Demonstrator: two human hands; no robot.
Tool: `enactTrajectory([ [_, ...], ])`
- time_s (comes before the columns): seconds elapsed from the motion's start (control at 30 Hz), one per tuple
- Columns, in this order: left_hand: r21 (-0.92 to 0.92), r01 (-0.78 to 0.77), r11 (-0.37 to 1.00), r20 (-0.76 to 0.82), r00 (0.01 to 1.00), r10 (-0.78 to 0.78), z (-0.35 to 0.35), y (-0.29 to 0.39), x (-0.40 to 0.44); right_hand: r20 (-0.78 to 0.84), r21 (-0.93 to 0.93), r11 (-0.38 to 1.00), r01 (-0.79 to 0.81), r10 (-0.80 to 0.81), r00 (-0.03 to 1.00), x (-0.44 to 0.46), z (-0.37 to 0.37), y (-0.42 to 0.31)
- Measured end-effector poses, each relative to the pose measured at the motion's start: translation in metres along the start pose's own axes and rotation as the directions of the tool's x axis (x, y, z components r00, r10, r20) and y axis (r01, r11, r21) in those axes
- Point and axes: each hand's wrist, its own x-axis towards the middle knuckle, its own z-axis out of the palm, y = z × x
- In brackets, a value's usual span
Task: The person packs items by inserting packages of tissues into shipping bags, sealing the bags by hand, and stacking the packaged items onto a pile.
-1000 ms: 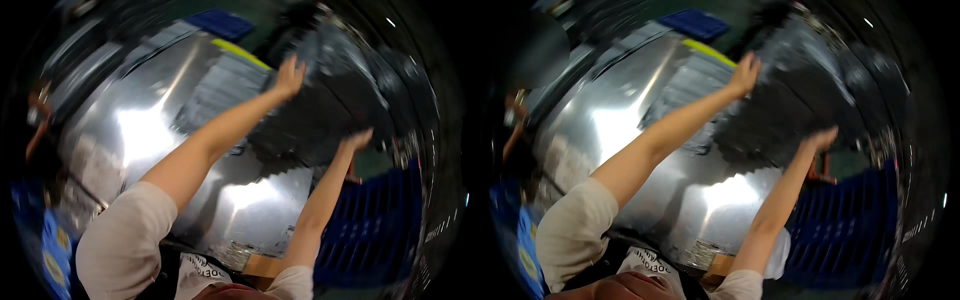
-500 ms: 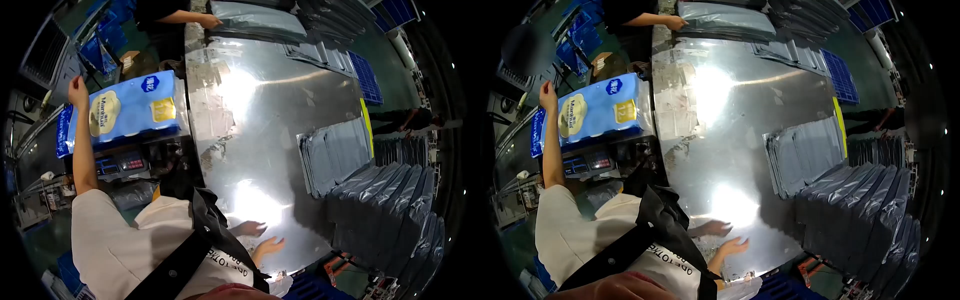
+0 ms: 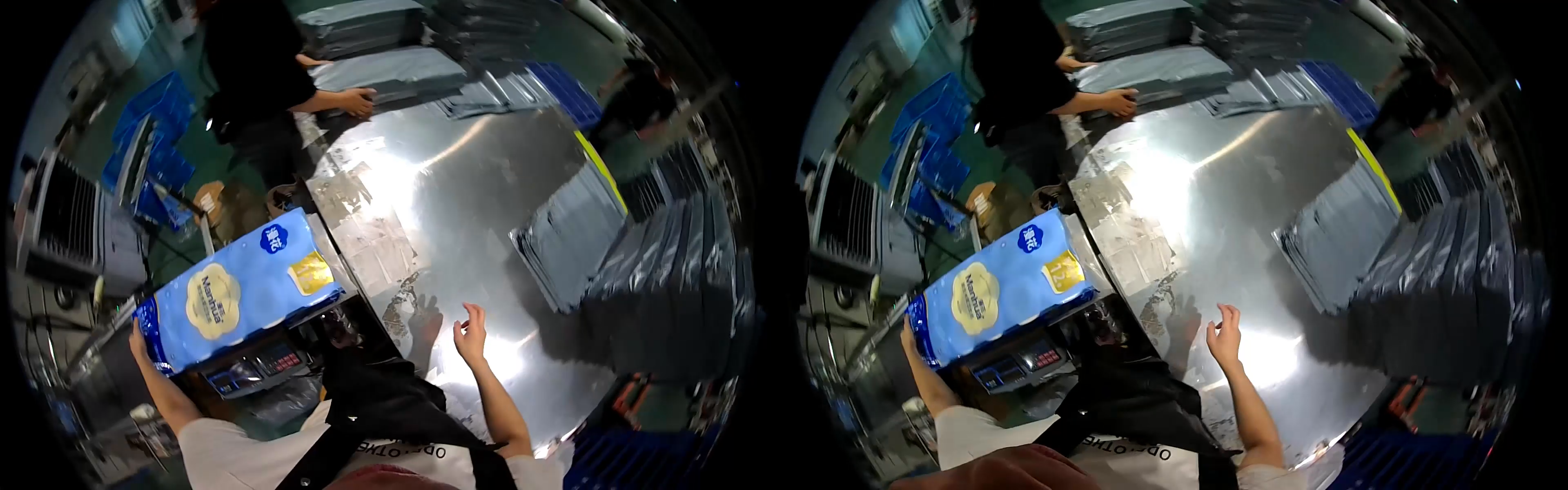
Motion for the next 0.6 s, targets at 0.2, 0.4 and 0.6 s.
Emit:
enactTrajectory([
  [0.2, 0.413, -0.309, 0.857, 0.006, 0.941, 0.337, 0.039, 0.104, -0.108, 0.334, -0.233, 0.969, 0.078, 0.005, 0.942, -0.036, -0.033, 0.024],
  [0.4, -0.372, -0.22, 0.902, 0.721, 0.543, 0.43, 0.159, 0.22, -0.244, 0.0, -0.09, 0.994, 0.058, -0.058, 0.998, 0.029, 0.001, -0.021],
  [0.6, -0.255, -0.513, 0.82, 0.849, 0.288, 0.444, 0.3, 0.318, -0.349, -0.125, 0.182, 0.98, -0.081, 0.105, 0.987, 0.004, 0.04, -0.048],
])
